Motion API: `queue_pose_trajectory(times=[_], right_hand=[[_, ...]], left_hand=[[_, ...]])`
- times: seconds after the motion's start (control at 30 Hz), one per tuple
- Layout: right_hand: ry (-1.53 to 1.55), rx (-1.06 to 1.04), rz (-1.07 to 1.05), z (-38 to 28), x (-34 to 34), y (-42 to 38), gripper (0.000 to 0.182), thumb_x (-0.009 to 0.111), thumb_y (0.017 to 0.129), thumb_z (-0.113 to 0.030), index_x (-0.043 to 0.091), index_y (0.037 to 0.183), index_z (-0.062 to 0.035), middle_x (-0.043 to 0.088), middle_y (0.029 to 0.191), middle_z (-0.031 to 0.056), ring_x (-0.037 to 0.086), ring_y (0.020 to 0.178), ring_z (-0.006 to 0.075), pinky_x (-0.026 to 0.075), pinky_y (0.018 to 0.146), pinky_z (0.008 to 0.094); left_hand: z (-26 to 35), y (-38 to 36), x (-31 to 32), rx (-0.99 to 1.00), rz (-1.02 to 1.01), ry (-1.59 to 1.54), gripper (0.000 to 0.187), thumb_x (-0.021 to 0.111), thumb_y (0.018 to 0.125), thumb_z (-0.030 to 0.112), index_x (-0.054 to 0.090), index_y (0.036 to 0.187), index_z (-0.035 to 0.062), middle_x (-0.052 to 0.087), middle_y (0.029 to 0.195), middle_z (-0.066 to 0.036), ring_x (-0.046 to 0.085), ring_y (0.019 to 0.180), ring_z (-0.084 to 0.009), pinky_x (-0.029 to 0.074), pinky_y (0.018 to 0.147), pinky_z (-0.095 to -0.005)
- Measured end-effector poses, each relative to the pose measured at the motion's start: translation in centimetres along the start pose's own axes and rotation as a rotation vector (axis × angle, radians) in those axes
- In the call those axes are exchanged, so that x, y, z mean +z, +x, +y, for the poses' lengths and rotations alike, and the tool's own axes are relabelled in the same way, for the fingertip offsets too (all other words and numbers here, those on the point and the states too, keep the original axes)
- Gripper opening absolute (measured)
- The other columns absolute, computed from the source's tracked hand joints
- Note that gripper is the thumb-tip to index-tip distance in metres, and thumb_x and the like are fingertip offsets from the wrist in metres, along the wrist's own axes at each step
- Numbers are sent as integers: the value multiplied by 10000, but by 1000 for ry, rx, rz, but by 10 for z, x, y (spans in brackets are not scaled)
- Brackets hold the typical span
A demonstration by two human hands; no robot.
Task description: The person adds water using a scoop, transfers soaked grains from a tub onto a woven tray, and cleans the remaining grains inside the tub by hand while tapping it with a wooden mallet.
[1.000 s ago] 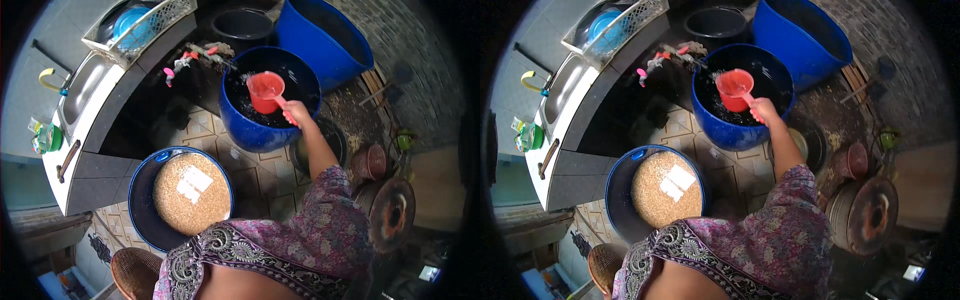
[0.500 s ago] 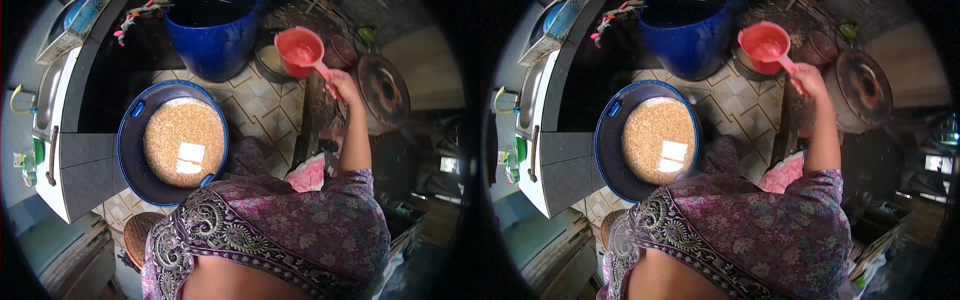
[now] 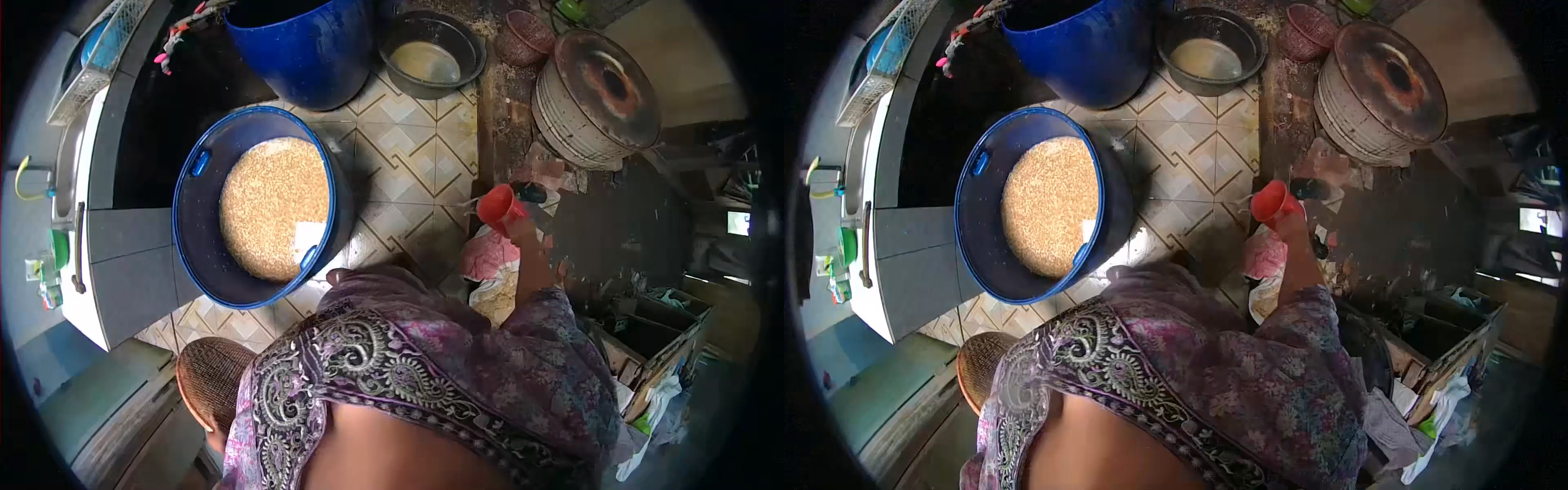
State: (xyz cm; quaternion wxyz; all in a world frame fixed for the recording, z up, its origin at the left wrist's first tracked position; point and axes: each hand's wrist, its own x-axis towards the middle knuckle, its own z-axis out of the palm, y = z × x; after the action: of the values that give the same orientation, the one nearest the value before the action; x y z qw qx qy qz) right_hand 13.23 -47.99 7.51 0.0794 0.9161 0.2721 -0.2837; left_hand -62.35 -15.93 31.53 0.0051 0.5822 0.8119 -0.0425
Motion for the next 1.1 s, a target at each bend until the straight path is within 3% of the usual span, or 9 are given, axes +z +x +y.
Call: queue_pose_trajectory(times=[0.03,0.13,0.33,0.5,0.83,1.1], right_hand=[[-30,13,107,-4,10,-5,592,295,819,-514,631,695,-42,615,724,173,604,685,314,463,606,404],[-24,151,52,16,42,11,616,272,829,-526,636,726,-40,617,797,169,598,770,302,455,681,404],[291,326,11,34,66,23,498,362,817,-459,637,766,-47,612,849,172,587,829,288,445,729,405],[-162,-157,-130,57,75,34,405,440,779,-387,630,807,-31,607,874,178,582,841,294,444,747,404],[5,52,-220,6,66,21,478,376,812,-425,606,910,-18,575,955,206,547,925,319,417,815,398],[138,101,-169,-57,6,36,529,372,815,-459,596,949,1,552,1005,227,526,972,337,403,850,395]], left_hand=[[-2,-3,-2,7,1,3,607,552,700,541,567,808,-56,582,742,-220,558,704,-349,417,631,-415],[-8,-10,-6,20,12,-6,597,554,705,533,565,804,-55,581,738,-220,557,700,-349,416,627,-415],[-30,-18,-5,-68,41,19,631,531,707,563,576,824,-55,587,769,-224,562,724,-352,419,647,-415],[-43,-18,6,-95,30,18,642,529,700,573,578,823,-55,589,774,-223,563,728,-351,421,652,-414],[-66,-18,27,-157,2,-12,665,526,688,594,582,821,-56,592,784,-222,566,736,-350,424,662,-412],[-85,-18,48,-208,-16,-45,683,524,678,610,585,819,-56,595,792,-221,568,742,-348,426,669,-411]])
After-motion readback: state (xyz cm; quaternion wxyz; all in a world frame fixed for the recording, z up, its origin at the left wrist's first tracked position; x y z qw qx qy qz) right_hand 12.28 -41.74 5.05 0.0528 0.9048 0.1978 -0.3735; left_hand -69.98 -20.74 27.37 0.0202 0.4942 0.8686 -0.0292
